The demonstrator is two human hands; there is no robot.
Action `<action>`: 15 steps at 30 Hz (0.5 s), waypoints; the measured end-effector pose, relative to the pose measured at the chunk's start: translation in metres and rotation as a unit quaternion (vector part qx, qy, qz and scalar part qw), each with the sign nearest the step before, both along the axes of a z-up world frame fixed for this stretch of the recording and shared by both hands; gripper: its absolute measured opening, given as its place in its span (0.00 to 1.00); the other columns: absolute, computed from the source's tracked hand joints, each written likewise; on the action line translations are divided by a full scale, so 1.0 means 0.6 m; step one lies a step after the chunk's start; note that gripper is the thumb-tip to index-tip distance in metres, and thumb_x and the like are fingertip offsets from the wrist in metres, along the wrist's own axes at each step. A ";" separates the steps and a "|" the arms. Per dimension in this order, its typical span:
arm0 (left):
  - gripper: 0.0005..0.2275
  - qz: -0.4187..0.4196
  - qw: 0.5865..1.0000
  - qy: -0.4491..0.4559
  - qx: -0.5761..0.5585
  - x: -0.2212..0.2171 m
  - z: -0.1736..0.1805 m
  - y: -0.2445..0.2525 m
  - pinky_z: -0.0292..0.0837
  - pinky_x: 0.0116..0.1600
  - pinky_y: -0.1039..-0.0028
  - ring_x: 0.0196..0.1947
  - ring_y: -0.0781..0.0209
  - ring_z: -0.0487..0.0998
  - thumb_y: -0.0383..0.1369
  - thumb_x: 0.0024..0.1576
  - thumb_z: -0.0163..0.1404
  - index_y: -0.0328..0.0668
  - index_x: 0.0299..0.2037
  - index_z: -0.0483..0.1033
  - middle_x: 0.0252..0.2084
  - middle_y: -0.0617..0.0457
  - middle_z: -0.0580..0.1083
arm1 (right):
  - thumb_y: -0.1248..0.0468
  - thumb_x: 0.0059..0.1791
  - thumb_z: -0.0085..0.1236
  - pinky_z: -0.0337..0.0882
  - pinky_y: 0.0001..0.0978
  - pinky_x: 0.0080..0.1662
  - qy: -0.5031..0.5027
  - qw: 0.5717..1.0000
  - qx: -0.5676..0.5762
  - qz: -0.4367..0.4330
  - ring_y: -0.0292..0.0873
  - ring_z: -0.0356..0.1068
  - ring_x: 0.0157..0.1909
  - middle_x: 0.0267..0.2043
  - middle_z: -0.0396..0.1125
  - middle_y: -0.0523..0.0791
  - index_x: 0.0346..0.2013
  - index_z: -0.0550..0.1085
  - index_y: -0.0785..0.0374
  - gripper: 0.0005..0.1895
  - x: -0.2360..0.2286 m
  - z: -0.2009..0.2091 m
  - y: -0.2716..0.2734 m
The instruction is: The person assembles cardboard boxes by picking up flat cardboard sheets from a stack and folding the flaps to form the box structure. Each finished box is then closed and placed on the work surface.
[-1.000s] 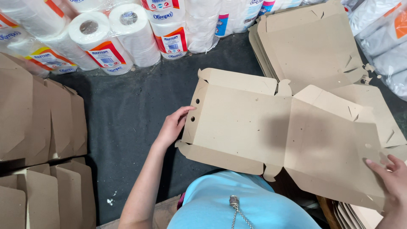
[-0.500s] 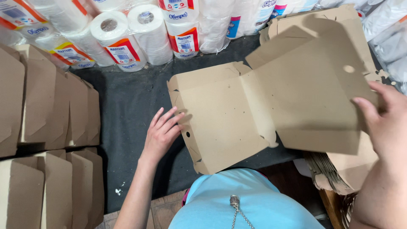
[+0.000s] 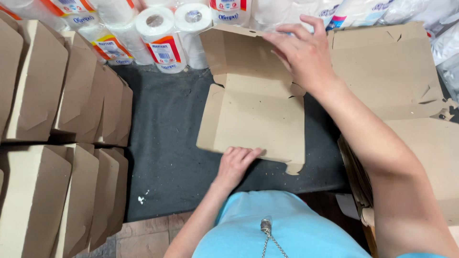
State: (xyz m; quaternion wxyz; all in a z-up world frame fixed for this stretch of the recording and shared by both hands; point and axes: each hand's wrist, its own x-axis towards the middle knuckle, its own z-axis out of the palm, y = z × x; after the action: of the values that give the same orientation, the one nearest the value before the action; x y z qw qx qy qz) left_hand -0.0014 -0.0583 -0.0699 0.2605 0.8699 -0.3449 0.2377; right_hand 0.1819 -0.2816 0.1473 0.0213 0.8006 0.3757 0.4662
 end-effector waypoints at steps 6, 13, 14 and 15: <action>0.04 0.026 0.998 -0.041 -0.030 0.028 -0.054 -0.077 0.63 0.39 0.72 0.36 0.62 0.74 0.26 0.63 0.48 0.48 0.43 0.74 0.39 0.58 0.73 | 0.73 0.55 0.62 0.58 0.51 0.67 0.159 0.968 0.162 0.111 0.47 0.74 0.58 0.49 0.77 0.40 0.47 0.80 0.59 0.09 -0.131 0.019 -0.022; 0.05 0.025 1.000 0.011 -0.008 0.039 -0.059 -0.084 0.64 0.44 0.71 0.43 0.60 0.72 0.35 0.67 0.43 0.52 0.45 0.72 0.43 0.58 0.70 | 0.85 0.51 0.46 0.68 0.48 0.62 0.352 0.846 0.391 -0.088 0.52 0.74 0.57 0.44 0.77 0.45 0.43 0.81 0.62 0.20 -0.226 -0.201 -0.138; 0.05 0.025 1.000 0.016 -0.008 0.044 -0.067 -0.085 0.64 0.44 0.71 0.43 0.60 0.72 0.35 0.67 0.43 0.52 0.45 0.72 0.43 0.58 0.70 | 0.85 0.51 0.46 0.68 0.48 0.62 0.357 0.844 0.390 -0.090 0.52 0.74 0.57 0.44 0.77 0.45 0.43 0.81 0.62 0.20 -0.246 -0.204 -0.129; 0.05 0.027 0.999 0.019 -0.001 0.042 -0.076 -0.084 0.64 0.47 0.70 0.45 0.60 0.72 0.35 0.67 0.43 0.52 0.47 0.72 0.44 0.58 0.71 | 0.86 0.50 0.42 0.69 0.55 0.61 0.387 0.836 0.374 -0.108 0.58 0.73 0.54 0.44 0.76 0.51 0.43 0.79 0.67 0.20 -0.271 -0.209 -0.118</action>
State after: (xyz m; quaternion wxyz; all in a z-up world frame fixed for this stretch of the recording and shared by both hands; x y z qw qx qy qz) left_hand 0.0240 -0.1090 -0.1158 0.2614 0.8832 -0.3155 0.2281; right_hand 0.0191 -0.3525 0.0217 -0.3765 0.8982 0.0612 0.2185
